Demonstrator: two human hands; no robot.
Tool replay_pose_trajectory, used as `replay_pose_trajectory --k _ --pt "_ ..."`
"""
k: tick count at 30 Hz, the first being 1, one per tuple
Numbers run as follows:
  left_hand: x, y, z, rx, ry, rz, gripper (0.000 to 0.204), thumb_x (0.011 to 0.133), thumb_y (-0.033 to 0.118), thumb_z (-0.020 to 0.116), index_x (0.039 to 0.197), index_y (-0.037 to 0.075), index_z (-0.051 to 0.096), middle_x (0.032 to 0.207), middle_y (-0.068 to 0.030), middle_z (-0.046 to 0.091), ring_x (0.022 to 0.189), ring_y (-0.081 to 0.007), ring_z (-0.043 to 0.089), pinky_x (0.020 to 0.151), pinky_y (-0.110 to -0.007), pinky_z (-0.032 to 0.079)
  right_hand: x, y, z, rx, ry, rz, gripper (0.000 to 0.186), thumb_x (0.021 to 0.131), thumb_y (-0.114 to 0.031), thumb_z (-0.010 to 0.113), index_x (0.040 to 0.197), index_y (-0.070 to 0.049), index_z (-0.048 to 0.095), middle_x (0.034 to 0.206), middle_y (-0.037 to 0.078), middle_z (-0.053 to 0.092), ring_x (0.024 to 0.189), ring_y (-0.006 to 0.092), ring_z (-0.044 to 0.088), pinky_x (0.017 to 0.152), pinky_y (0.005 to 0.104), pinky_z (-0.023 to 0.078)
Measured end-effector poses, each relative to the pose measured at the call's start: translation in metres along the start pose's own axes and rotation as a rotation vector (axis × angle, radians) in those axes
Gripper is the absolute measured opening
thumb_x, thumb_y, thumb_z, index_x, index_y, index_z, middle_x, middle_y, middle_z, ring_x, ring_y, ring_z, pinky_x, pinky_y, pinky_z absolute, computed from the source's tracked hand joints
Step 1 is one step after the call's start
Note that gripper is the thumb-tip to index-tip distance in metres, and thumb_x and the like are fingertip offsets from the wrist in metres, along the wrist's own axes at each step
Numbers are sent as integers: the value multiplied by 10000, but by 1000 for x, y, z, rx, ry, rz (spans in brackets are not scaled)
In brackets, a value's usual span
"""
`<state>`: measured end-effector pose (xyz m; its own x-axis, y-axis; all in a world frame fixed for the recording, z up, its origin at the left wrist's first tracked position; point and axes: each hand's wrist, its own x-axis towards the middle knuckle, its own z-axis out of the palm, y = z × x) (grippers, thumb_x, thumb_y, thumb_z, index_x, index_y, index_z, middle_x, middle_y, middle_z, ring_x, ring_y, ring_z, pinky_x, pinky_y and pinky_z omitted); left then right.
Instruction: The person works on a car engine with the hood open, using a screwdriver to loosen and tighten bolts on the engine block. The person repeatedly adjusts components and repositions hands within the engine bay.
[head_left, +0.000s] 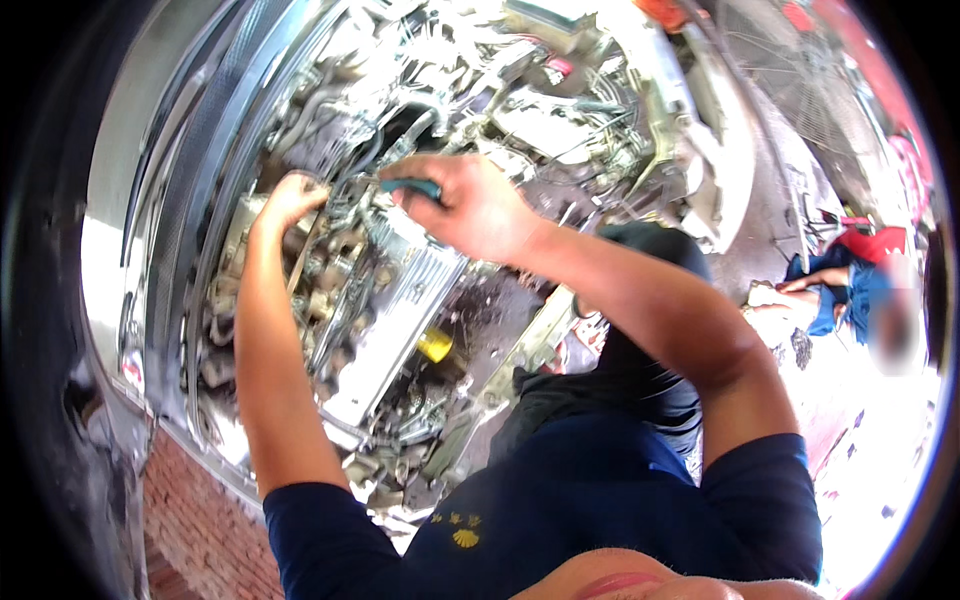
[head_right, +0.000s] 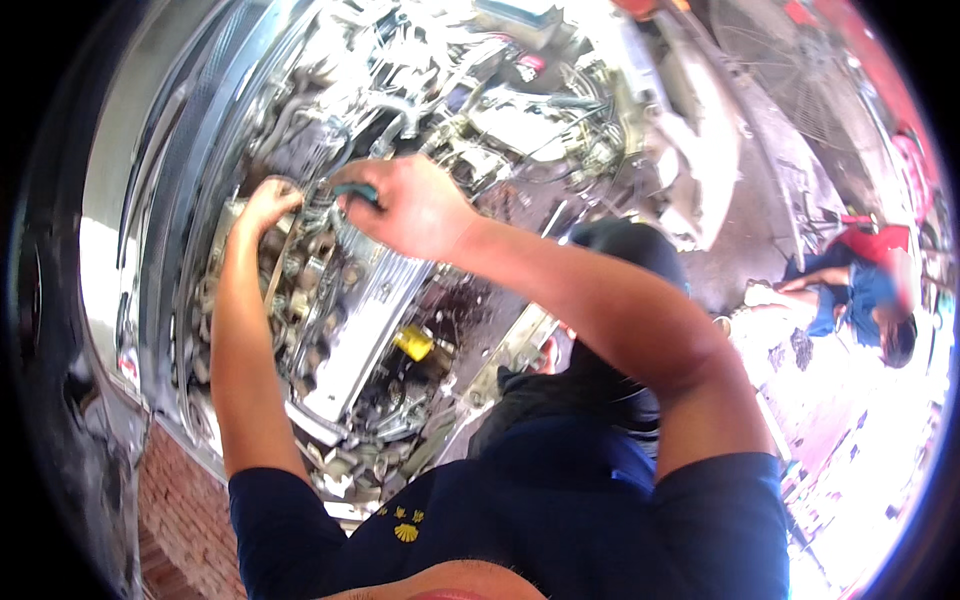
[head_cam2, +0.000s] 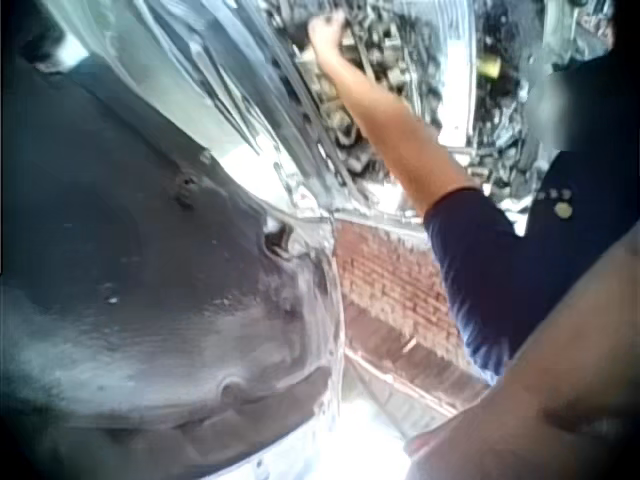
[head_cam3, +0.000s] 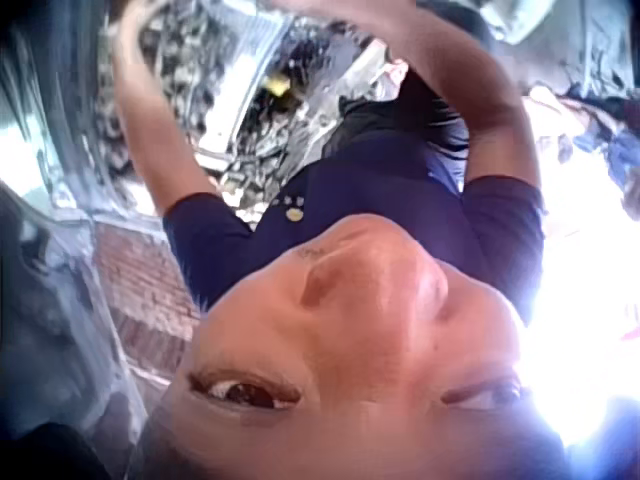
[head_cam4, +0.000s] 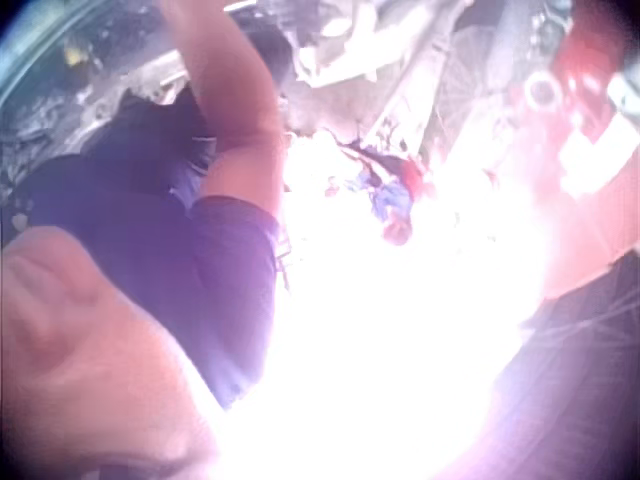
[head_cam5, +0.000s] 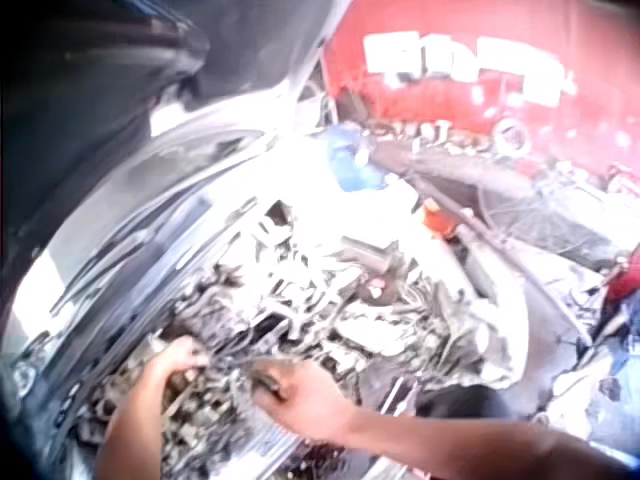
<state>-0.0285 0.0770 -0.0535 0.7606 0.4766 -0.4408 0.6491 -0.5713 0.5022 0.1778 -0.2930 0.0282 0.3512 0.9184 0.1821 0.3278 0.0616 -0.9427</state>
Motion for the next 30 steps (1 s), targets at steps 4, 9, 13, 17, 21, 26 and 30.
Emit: replay_pose_trajectory --k 4,9,13,17,21,26,30 --pt "3 47 -2 74 -59 -78 260 769 193 836 872 -30 752 774 -66 708 734 -153 635 714 -354 527 -23 4 -41 175 191 113 323 973 -205 672 1236 -28 736 998 198 777 854 297 777 807 386 603" --pt "7 76 -6 159 -219 -317 384 763 186 882 1018 -76 765 882 -112 756 805 -174 669 787 -369 541 -32 44 -26 198 306 21 362 1022 -217 673 1322 -15 683 898 115 762 676 144 649 694 332 551" --pt "4 43 -19 314 -242 -246 461 727 273 924 972 -79 755 908 -250 754 825 -292 701 763 -428 560 -31 27 -33 232 158 0 367 1069 -269 641 1360 -48 678 1034 152 795 603 128 684 592 317 599" --pt "14 79 -18 651 -256 34 520 864 340 848 1151 -72 710 1042 -280 741 940 -348 722 839 -447 565 -28 24 -60 253 155 203 361 1044 -299 647 1284 -40 716 818 125 769 606 182 694 626 342 567" --pt "-3 81 -20 429 -269 -223 461 868 267 858 1178 -53 740 1116 -215 775 1005 -268 736 912 -396 558 -23 21 -68 368 249 104 376 1034 -296 677 1264 -2 722 751 58 688 611 91 600 593 290 509" --pt "1 81 -16 371 -291 -227 497 858 202 839 1255 -71 717 1206 -195 773 1117 -284 729 1036 -373 533 -22 30 -83 434 200 239 346 1013 -258 686 1237 2 735 744 29 655 649 69 561 622 260 477" --pt "8 87 -16 470 -400 -282 491 835 133 805 1266 -73 691 1191 -167 768 1071 -233 712 983 -361 540 -18 32 -92 277 195 214 383 994 -305 682 1230 -8 740 711 45 641 631 73 545 642 284 473"
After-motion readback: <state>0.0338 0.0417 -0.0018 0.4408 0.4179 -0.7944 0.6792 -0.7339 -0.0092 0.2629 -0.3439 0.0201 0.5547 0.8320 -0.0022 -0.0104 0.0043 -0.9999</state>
